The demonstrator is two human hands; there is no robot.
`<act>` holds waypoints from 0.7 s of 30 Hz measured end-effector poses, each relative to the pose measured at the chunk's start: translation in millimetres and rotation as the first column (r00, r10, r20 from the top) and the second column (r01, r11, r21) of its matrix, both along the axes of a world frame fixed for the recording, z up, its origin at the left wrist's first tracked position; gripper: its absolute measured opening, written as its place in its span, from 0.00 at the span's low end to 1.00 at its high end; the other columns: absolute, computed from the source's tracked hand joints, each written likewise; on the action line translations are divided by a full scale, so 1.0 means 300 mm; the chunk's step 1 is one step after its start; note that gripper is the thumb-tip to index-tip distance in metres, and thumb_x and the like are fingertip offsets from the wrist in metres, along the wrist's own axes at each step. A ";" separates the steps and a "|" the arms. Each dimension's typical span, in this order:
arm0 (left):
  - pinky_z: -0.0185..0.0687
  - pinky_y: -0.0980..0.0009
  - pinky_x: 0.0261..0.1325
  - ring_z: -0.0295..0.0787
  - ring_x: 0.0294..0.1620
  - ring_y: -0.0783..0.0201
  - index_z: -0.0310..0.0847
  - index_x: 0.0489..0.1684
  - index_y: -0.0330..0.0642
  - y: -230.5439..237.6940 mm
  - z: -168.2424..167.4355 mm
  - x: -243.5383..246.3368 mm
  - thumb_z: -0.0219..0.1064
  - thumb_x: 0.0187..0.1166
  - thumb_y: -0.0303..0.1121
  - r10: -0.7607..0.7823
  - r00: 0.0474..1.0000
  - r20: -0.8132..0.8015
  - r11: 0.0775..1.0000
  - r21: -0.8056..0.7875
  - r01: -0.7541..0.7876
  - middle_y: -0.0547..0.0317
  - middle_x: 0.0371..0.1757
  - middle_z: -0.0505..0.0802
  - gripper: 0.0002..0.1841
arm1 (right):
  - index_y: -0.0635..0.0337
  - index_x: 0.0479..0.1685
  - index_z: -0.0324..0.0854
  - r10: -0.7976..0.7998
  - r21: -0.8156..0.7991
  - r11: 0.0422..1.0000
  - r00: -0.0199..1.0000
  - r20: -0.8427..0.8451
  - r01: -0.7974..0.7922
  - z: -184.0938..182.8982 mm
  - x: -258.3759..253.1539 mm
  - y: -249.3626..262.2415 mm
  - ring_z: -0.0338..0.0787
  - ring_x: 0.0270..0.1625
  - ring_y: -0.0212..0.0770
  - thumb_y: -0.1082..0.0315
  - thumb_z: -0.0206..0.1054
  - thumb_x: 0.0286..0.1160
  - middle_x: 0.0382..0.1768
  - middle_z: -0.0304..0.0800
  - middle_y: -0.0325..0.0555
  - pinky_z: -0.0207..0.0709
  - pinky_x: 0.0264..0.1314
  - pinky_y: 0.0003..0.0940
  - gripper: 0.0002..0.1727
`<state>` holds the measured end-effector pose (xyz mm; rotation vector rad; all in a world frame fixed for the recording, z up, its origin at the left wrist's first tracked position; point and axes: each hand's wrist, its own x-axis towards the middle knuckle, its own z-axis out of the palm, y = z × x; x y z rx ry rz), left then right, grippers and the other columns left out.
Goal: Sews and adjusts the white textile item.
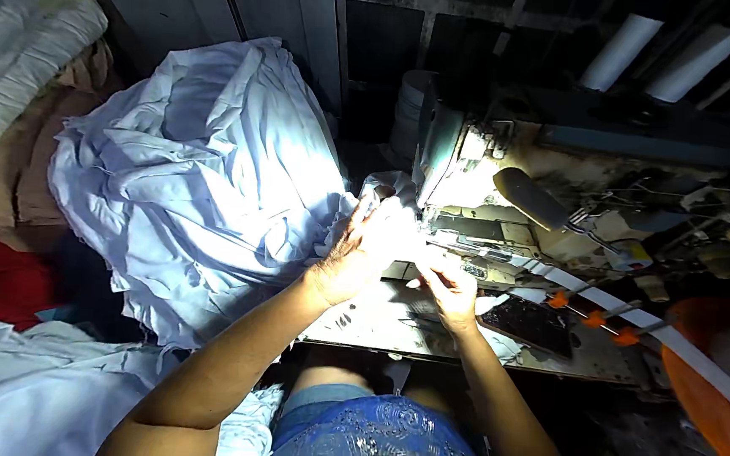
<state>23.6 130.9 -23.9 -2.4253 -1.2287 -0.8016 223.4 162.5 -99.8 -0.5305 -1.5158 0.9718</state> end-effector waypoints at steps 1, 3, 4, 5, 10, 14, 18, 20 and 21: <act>0.49 0.37 0.89 0.75 0.81 0.40 0.88 0.61 0.38 -0.005 0.003 0.015 0.59 0.79 0.33 -0.023 0.999 -0.043 1.000 -0.007 0.022 0.41 0.69 0.88 0.18 | 0.72 0.42 0.91 -0.014 0.017 1.000 1.000 0.004 0.014 -0.002 -0.005 0.008 0.93 0.34 0.26 0.80 0.67 0.74 0.39 0.95 0.41 0.91 0.40 0.24 0.07; 0.57 0.38 0.85 0.84 0.70 0.43 0.91 0.51 0.41 -0.005 -0.003 0.046 0.60 0.77 0.37 -0.062 0.996 -0.069 0.998 0.023 0.064 0.45 0.57 0.93 0.16 | 0.75 0.44 0.89 -0.053 0.065 0.997 0.998 0.041 0.050 -0.005 -0.013 0.015 0.92 0.34 0.25 0.80 0.66 0.74 0.42 0.94 0.45 0.90 0.39 0.22 0.08; 0.60 0.38 0.83 0.87 0.65 0.44 0.91 0.47 0.40 0.000 -0.012 0.054 0.61 0.78 0.35 -0.070 0.995 -0.070 0.996 0.054 0.074 0.45 0.52 0.94 0.14 | 0.76 0.45 0.89 -0.080 0.090 0.993 0.995 0.063 0.075 -0.007 -0.015 0.016 0.92 0.34 0.25 0.80 0.65 0.75 0.44 0.94 0.47 0.90 0.39 0.21 0.09; 0.63 0.38 0.82 0.88 0.65 0.42 0.91 0.45 0.37 0.006 -0.020 0.058 0.61 0.79 0.33 -0.059 0.996 -0.073 0.995 0.079 0.065 0.43 0.51 0.94 0.12 | 0.76 0.47 0.89 -0.103 0.105 0.990 0.991 0.083 0.095 -0.005 -0.018 0.016 0.92 0.34 0.25 0.80 0.65 0.75 0.45 0.94 0.49 0.90 0.38 0.21 0.10; 0.62 0.41 0.83 0.85 0.70 0.41 0.89 0.53 0.33 0.032 -0.032 0.072 0.57 0.81 0.30 0.093 0.992 -0.087 0.994 -0.044 -0.097 0.39 0.59 0.92 0.15 | 0.76 0.57 0.86 -0.119 0.109 0.989 0.979 0.163 0.102 -0.009 -0.003 -0.005 0.95 0.42 0.32 0.78 0.65 0.76 0.56 0.92 0.57 0.92 0.44 0.27 0.14; 0.52 0.35 0.86 0.78 0.78 0.42 0.89 0.59 0.39 0.019 -0.046 0.063 0.57 0.85 0.36 0.153 0.986 -0.073 0.987 -0.038 -0.156 0.45 0.67 0.90 0.17 | 0.75 0.44 0.90 -0.335 0.343 0.904 0.922 0.195 0.256 -0.055 0.049 -0.085 0.95 0.48 0.35 0.74 0.66 0.75 0.50 0.94 0.61 0.88 0.55 0.24 0.11; 0.49 0.36 0.89 0.65 0.89 0.42 0.85 0.64 0.33 -0.093 -0.094 -0.024 0.63 0.76 0.40 0.263 0.954 0.143 0.965 -0.036 -0.261 0.42 0.81 0.80 0.23 | 0.58 0.42 0.96 -0.477 0.482 0.848 0.714 0.512 0.221 -0.163 0.143 -0.196 0.93 0.60 0.46 0.64 0.67 0.76 0.52 0.96 0.49 0.86 0.64 0.40 0.12; 0.53 0.35 0.86 0.68 0.86 0.37 0.75 0.76 0.29 -0.144 -0.136 -0.078 0.65 0.73 0.42 0.427 0.886 0.181 0.903 -0.123 -0.411 0.36 0.83 0.76 0.33 | 0.55 0.44 0.96 -0.493 0.492 0.849 0.622 0.609 0.191 -0.217 0.170 -0.214 0.93 0.60 0.52 0.62 0.67 0.75 0.51 0.97 0.47 0.84 0.63 0.51 0.13; 0.57 0.34 0.83 0.73 0.81 0.33 0.69 0.82 0.29 -0.162 -0.163 -0.107 0.64 0.74 0.41 0.502 0.850 0.156 0.862 -0.172 -0.477 0.33 0.81 0.78 0.36 | 0.55 0.44 0.97 -0.511 0.501 0.842 0.598 0.618 0.201 -0.235 0.175 -0.215 0.93 0.58 0.52 0.62 0.67 0.75 0.50 0.97 0.46 0.83 0.60 0.50 0.13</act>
